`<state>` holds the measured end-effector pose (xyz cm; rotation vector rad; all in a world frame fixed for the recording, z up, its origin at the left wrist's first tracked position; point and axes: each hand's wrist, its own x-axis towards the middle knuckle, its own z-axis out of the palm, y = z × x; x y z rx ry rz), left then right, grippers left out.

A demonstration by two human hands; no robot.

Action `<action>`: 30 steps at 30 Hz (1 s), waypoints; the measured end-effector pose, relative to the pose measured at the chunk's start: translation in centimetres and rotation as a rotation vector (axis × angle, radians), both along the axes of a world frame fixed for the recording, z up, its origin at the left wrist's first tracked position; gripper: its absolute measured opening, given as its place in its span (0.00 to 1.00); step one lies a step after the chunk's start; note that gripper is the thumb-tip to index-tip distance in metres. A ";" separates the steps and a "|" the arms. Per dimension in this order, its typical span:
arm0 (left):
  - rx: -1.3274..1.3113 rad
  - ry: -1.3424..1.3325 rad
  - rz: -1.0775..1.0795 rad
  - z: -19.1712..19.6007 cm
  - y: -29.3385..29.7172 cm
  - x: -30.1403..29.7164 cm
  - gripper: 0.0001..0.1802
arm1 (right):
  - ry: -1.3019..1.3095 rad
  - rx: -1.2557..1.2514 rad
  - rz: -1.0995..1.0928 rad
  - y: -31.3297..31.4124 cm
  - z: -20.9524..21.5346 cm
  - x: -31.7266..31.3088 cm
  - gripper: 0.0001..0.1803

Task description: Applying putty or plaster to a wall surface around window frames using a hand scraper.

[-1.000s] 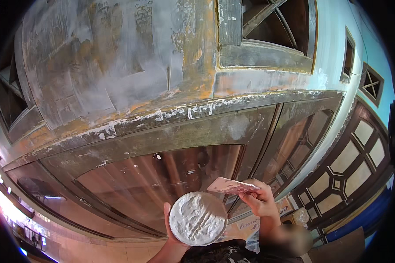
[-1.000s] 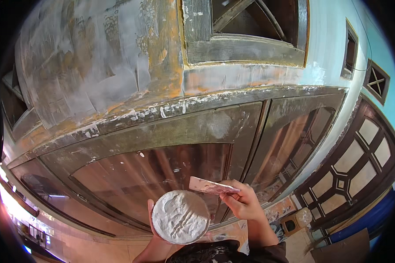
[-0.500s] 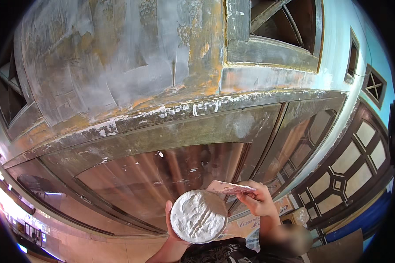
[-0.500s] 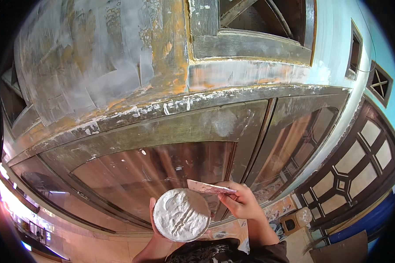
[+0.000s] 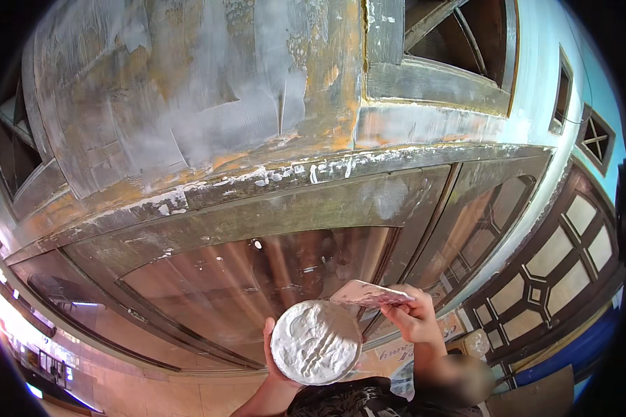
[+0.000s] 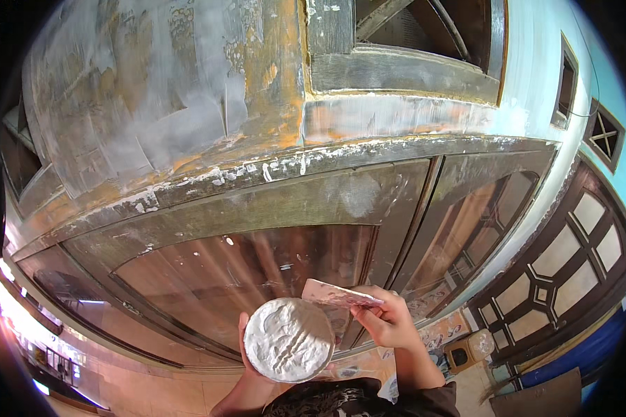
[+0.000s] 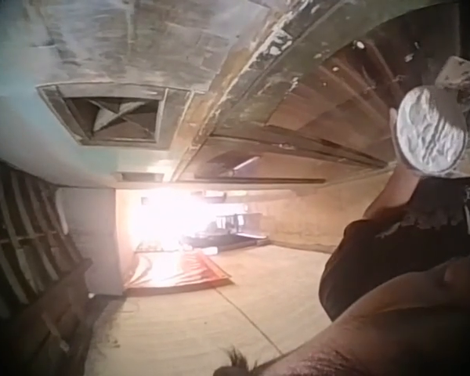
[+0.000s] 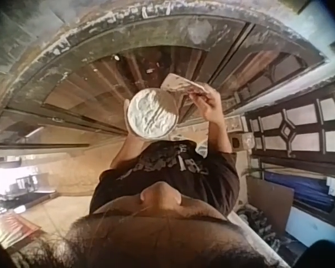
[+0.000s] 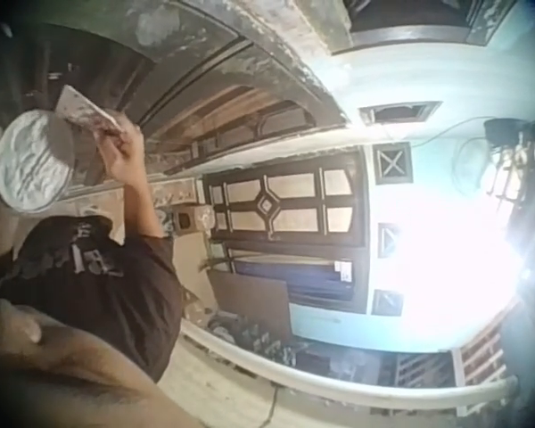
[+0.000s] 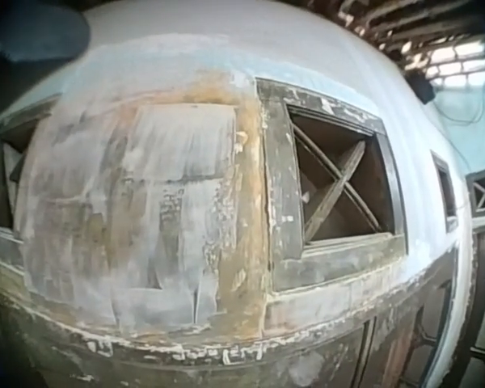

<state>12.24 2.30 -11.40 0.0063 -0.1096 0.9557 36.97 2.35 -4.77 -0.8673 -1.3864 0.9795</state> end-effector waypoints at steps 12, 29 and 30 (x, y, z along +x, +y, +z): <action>0.033 -0.021 0.016 1.4 0.0 0.7 0.47 | 0.649 -0.181 0.230 1.9 -1.3 0.1 0.30; 0.196 0.280 -0.116 2.7 -0.1 1.5 0.61 | 0.605 1.100 -0.350 11.1 9.2 7.4 0.23; 0.191 0.270 -0.110 2.9 0.0 1.4 0.60 | 0.543 1.100 -0.442 11.4 9.4 7.3 0.23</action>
